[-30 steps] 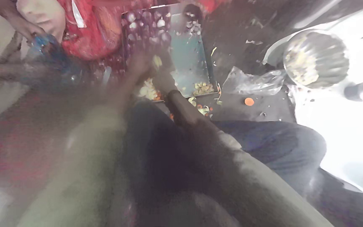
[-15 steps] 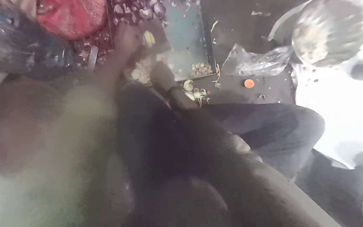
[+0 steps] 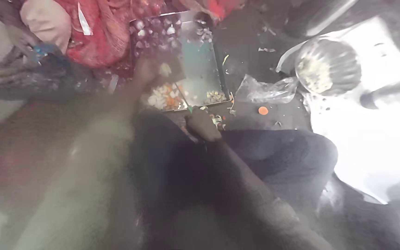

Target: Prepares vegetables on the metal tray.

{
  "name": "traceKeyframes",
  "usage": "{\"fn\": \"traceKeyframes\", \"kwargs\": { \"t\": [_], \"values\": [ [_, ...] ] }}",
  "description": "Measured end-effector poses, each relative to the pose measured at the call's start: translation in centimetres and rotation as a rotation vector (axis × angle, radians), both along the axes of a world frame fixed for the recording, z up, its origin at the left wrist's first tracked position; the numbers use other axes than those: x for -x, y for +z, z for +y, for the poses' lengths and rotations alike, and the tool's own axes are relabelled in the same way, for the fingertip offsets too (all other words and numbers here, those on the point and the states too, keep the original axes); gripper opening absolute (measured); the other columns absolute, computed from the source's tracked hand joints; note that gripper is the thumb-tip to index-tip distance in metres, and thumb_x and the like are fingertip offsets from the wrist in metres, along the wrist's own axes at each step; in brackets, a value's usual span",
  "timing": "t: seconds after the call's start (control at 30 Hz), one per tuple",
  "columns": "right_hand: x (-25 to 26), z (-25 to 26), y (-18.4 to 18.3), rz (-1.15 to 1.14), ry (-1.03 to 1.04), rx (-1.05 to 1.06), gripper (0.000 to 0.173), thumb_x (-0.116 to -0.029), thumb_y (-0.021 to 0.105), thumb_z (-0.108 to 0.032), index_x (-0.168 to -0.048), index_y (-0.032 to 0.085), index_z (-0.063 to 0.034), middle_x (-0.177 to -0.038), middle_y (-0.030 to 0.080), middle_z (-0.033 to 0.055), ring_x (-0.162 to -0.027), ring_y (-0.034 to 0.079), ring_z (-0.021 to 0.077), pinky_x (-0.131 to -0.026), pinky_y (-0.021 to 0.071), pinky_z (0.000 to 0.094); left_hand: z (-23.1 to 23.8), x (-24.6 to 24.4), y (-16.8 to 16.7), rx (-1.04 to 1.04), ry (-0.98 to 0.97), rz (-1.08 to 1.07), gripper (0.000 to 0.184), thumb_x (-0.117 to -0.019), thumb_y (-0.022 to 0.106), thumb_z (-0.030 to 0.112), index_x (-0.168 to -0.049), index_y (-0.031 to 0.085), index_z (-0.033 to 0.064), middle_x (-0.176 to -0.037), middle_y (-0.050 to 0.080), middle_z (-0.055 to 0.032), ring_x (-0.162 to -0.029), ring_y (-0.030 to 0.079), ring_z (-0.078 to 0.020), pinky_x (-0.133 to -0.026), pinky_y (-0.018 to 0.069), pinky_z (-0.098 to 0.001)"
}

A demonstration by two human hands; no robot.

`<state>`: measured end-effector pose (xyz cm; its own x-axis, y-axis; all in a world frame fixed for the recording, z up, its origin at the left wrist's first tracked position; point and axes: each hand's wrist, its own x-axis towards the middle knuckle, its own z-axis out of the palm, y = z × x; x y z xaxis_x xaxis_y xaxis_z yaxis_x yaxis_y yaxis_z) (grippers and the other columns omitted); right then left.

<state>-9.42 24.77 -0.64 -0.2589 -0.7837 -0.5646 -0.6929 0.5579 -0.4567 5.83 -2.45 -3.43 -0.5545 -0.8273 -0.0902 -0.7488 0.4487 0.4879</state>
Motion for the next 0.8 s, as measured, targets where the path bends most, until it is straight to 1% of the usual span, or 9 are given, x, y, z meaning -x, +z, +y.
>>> {"fn": "traceKeyframes", "kwargs": {
  "t": [0.03, 0.17, 0.23, 0.37, 0.43, 0.53, 0.63, 0.7, 0.8],
  "values": [
    [0.5, 0.3, -0.2, -0.021, 0.002, -0.021, 0.040, -0.1047, 0.054, -0.040, -0.114, 0.065, -0.0028, -0.098, 0.070, 0.0204, -0.093, 0.070, 0.0381, -0.076, 0.0564, 0.0595, 0.0, -0.2, -0.1, -0.015, 0.002, 0.024, 0.027, -0.0946, 0.072, 0.015, -0.120, 0.073, 0.0054, -0.118, 0.075, -0.0145, -0.111, 0.072, -0.0300, -0.104, 0.0538, -0.0531],
    [1.4, 1.5, -1.0, -0.123, 0.005, -0.109, 0.043, -0.1057, 0.053, -0.038, -0.132, 0.059, -0.0043, -0.109, 0.070, 0.0210, -0.101, 0.070, 0.0386, -0.086, 0.0554, 0.0609, 0.8, 0.5, 0.9, -0.036, 0.016, -0.041, 0.033, -0.0926, 0.075, 0.018, -0.123, 0.071, 0.0063, -0.117, 0.074, -0.0159, -0.112, 0.071, -0.0332, -0.104, 0.0516, -0.0570],
    [0.8, 1.4, -0.8, -0.136, 0.024, -0.128, 0.047, -0.1062, 0.053, -0.040, -0.132, 0.059, -0.0012, -0.115, 0.069, 0.0231, -0.108, 0.068, 0.0398, -0.090, 0.0541, 0.0611, 1.0, 0.8, 1.2, -0.033, 0.031, -0.086, 0.034, -0.0909, 0.077, 0.021, -0.122, 0.072, 0.0080, -0.117, 0.074, -0.0160, -0.113, 0.070, -0.0342, -0.104, 0.0508, -0.0584],
    [-1.0, 0.4, -1.2, -0.112, 0.030, 0.055, 0.042, -0.1059, 0.053, -0.038, -0.122, 0.063, -0.0002, -0.110, 0.068, 0.0238, -0.103, 0.069, 0.0406, -0.084, 0.0560, 0.0601, 1.2, 1.2, 1.7, -0.036, 0.032, -0.083, 0.032, -0.0910, 0.077, 0.018, -0.120, 0.072, 0.0054, -0.116, 0.074, -0.0166, -0.110, 0.071, -0.0316, -0.103, 0.0532, -0.0549],
    [-1.6, -0.3, -1.7, -0.108, 0.022, 0.186, 0.043, -0.1068, 0.053, -0.040, -0.123, 0.061, -0.0014, -0.101, 0.069, 0.0223, -0.095, 0.070, 0.0404, -0.078, 0.0571, 0.0599, 1.1, 1.3, 1.8, -0.040, 0.028, -0.089, 0.032, -0.0931, 0.074, 0.018, -0.122, 0.071, 0.0047, -0.116, 0.074, -0.0172, -0.111, 0.071, -0.0323, -0.103, 0.0525, -0.0558],
    [-2.1, -1.6, -1.0, -0.109, 0.002, 0.236, 0.043, -0.1076, 0.053, -0.038, -0.128, 0.055, -0.0010, -0.099, 0.067, 0.0223, -0.089, 0.071, 0.0407, -0.072, 0.0585, 0.0582, 0.9, 1.0, 1.2, -0.020, 0.033, -0.073, 0.032, -0.0927, 0.074, 0.020, -0.120, 0.072, 0.0050, -0.115, 0.074, -0.0166, -0.110, 0.071, -0.0323, -0.103, 0.0529, -0.0562],
    [-2.3, -5.4, -0.3, -0.068, -0.013, 0.128, 0.042, -0.1088, 0.046, -0.036, -0.131, 0.056, -0.0012, -0.111, 0.069, 0.0217, -0.104, 0.070, 0.0392, -0.084, 0.0571, 0.0576, 0.6, 0.3, 0.4, 0.030, -0.021, -0.036, 0.032, -0.0932, 0.074, 0.021, -0.121, 0.072, 0.0041, -0.115, 0.074, -0.0171, -0.109, 0.072, -0.0313, -0.102, 0.0541, -0.0536],
    [-2.6, -7.2, -0.6, -0.034, 0.008, 0.127, 0.044, -0.1094, 0.043, -0.037, -0.130, 0.056, -0.0004, -0.113, 0.069, 0.0217, -0.107, 0.070, 0.0384, -0.085, 0.0574, 0.0567, 0.9, 0.5, 0.7, 0.045, -0.018, -0.032, 0.032, -0.0932, 0.072, 0.018, -0.122, 0.071, 0.0023, -0.118, 0.072, -0.0203, -0.114, 0.069, -0.0355, -0.105, 0.0505, -0.0571],
    [-3.0, -8.9, -1.5, -0.016, 0.003, 0.158, 0.043, -0.1100, 0.039, -0.036, -0.128, 0.058, -0.0018, -0.110, 0.069, 0.0206, -0.104, 0.070, 0.0373, -0.081, 0.0579, 0.0562, 0.4, 0.5, 0.4, 0.026, 0.011, -0.033, 0.031, -0.0919, 0.073, 0.016, -0.120, 0.072, 0.0043, -0.118, 0.073, -0.0174, -0.114, 0.070, -0.0327, -0.105, 0.0517, -0.0557]
  ]
}}
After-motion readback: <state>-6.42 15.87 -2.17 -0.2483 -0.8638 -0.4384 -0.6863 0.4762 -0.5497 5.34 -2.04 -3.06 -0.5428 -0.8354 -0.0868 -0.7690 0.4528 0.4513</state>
